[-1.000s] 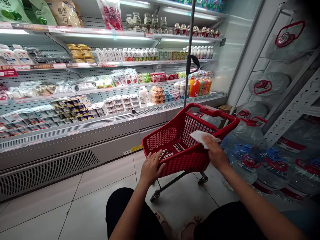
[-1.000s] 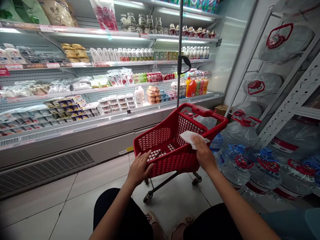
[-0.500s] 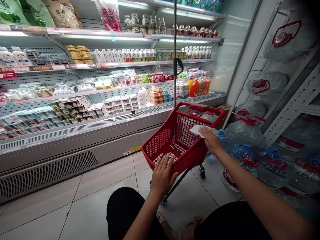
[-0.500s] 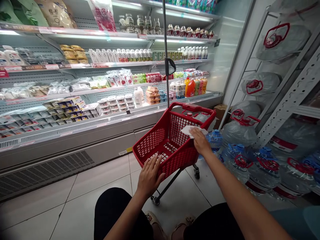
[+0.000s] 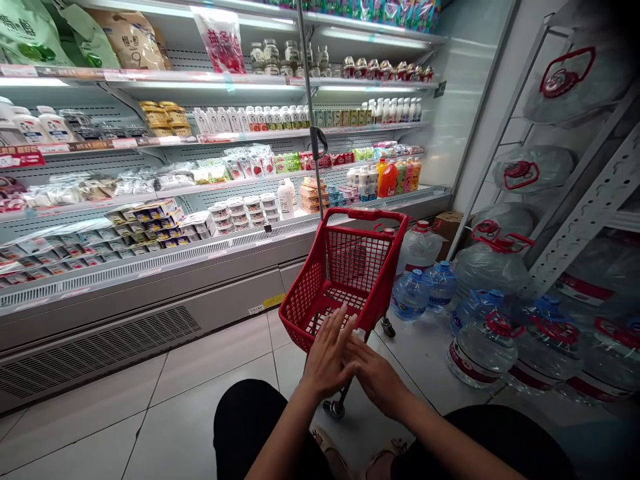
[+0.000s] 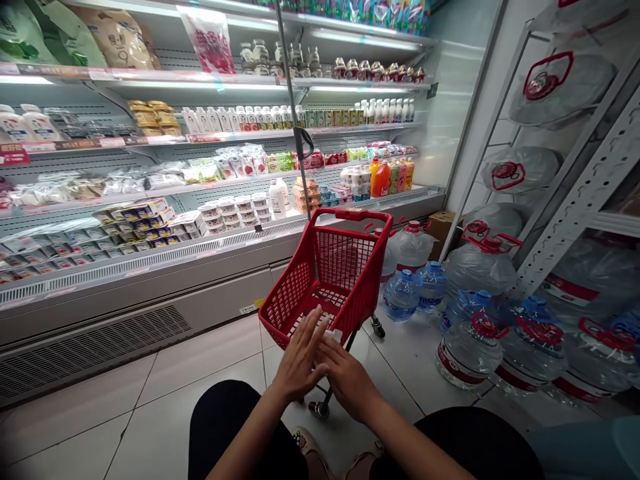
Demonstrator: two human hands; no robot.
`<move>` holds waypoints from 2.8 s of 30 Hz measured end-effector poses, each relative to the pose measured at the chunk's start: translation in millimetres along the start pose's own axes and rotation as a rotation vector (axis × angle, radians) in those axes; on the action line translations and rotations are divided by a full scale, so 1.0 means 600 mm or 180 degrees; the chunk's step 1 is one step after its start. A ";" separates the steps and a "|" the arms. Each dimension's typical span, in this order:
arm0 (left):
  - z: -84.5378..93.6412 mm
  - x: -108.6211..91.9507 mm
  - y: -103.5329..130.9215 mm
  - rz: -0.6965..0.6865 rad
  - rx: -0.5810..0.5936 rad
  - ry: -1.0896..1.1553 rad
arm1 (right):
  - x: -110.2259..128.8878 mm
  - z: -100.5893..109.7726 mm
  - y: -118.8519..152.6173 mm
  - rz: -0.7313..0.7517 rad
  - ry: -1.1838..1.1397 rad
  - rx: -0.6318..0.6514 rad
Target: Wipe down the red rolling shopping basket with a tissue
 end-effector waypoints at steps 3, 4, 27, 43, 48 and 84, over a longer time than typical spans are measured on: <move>0.012 0.067 -0.003 0.0108 0.0100 -0.0182 | -0.014 0.022 0.017 0.0023 0.0137 0.0158; 0.015 0.092 -0.004 0.0150 0.0157 -0.0287 | -0.029 0.032 0.020 0.0003 0.0218 0.0193; -0.036 -0.002 -0.039 0.0002 0.0110 0.0018 | -0.039 -0.048 0.001 -0.0641 0.1299 -0.0690; -0.059 -0.005 -0.112 -0.0262 0.0292 -0.0129 | -0.108 0.071 0.114 -0.1308 0.1296 -0.1021; -0.077 -0.054 -0.128 -0.0335 0.0202 -0.0090 | -0.081 0.049 0.101 -0.1191 0.1438 -0.1076; 0.095 0.080 -0.158 0.0178 -0.0298 -0.0742 | -0.216 0.115 0.066 -0.1273 0.1759 -0.1112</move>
Point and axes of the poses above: each hand's wrist, its own y-axis away from the middle knuckle, its own z-axis out of the back of the hand, x = y × z, the point moved 1 cm from there along -y, towards the middle knuckle, and after that the axes turned 4 degrees about -y, right-handed, at the moved point
